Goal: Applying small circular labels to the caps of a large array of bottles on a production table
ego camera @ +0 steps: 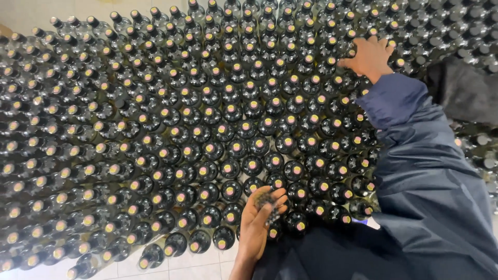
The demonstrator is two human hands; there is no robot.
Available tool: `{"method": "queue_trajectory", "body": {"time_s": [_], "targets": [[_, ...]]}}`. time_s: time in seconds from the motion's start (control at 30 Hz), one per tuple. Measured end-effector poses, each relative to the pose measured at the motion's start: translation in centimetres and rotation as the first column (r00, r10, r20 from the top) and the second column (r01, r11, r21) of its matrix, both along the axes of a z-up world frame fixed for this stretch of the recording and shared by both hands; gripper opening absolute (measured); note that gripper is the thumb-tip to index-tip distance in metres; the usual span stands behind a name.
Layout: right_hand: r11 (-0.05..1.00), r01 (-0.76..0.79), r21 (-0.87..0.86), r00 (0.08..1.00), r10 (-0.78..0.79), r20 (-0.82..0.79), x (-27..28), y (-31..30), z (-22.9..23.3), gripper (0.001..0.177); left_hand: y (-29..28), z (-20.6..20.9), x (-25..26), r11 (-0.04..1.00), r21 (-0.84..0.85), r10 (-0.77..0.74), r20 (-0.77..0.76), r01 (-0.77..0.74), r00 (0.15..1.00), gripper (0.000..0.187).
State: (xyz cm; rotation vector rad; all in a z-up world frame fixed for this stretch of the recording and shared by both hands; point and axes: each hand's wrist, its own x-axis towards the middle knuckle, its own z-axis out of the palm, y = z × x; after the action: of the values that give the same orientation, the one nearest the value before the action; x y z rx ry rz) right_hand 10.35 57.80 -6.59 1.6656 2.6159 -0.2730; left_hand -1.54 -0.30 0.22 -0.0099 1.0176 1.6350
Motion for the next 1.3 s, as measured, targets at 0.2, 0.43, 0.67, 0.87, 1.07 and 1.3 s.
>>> {"method": "queue_trajectory", "body": {"time_s": [0.2, 0.43, 0.67, 0.87, 1.07, 1.3], "targets": [[0.96, -0.28, -0.027, 0.918, 0.26, -0.3, -3.7, -20.2, 15.2, 0.04, 2.0, 2.0, 0.2, 0.978, -0.177, 0.086, -0.146, -0.112, 0.985, 0.039], [0.689, -0.684, -0.24, 0.711, 0.556, -0.431, -0.8, -31.1, 12.8, 0.057, 2.4, 1.6, 2.7, 0.992, -0.046, 0.101, -0.271, -0.117, 0.957, 0.03], [0.936, -0.258, 0.24, 0.923, 0.312, -0.226, 5.0, -5.2, 0.1, 0.048, 0.6, 1.7, 3.3, 0.995, -0.043, 0.08, -0.244, -0.093, 0.967, 0.024], [0.934, -0.355, -0.05, 0.934, 0.352, -0.066, 3.3, -4.8, 1.6, 0.079, 0.0, 0.6, 2.1, 0.987, -0.053, 0.134, -0.258, -0.152, 0.957, 0.026], [0.917, -0.399, -0.004, 0.914, 0.397, -0.09, 4.8, -2.1, -1.9, 0.076, 0.0, -0.2, 2.2, 0.987, -0.038, 0.143, -0.258, -0.158, 0.955, 0.031], [0.887, -0.438, 0.143, 0.889, 0.451, -0.077, 3.1, -4.8, 1.0, 0.075, 0.1, -0.6, 2.5, 0.984, -0.13, 0.074, -0.31, -0.119, 0.948, 0.035]]}}
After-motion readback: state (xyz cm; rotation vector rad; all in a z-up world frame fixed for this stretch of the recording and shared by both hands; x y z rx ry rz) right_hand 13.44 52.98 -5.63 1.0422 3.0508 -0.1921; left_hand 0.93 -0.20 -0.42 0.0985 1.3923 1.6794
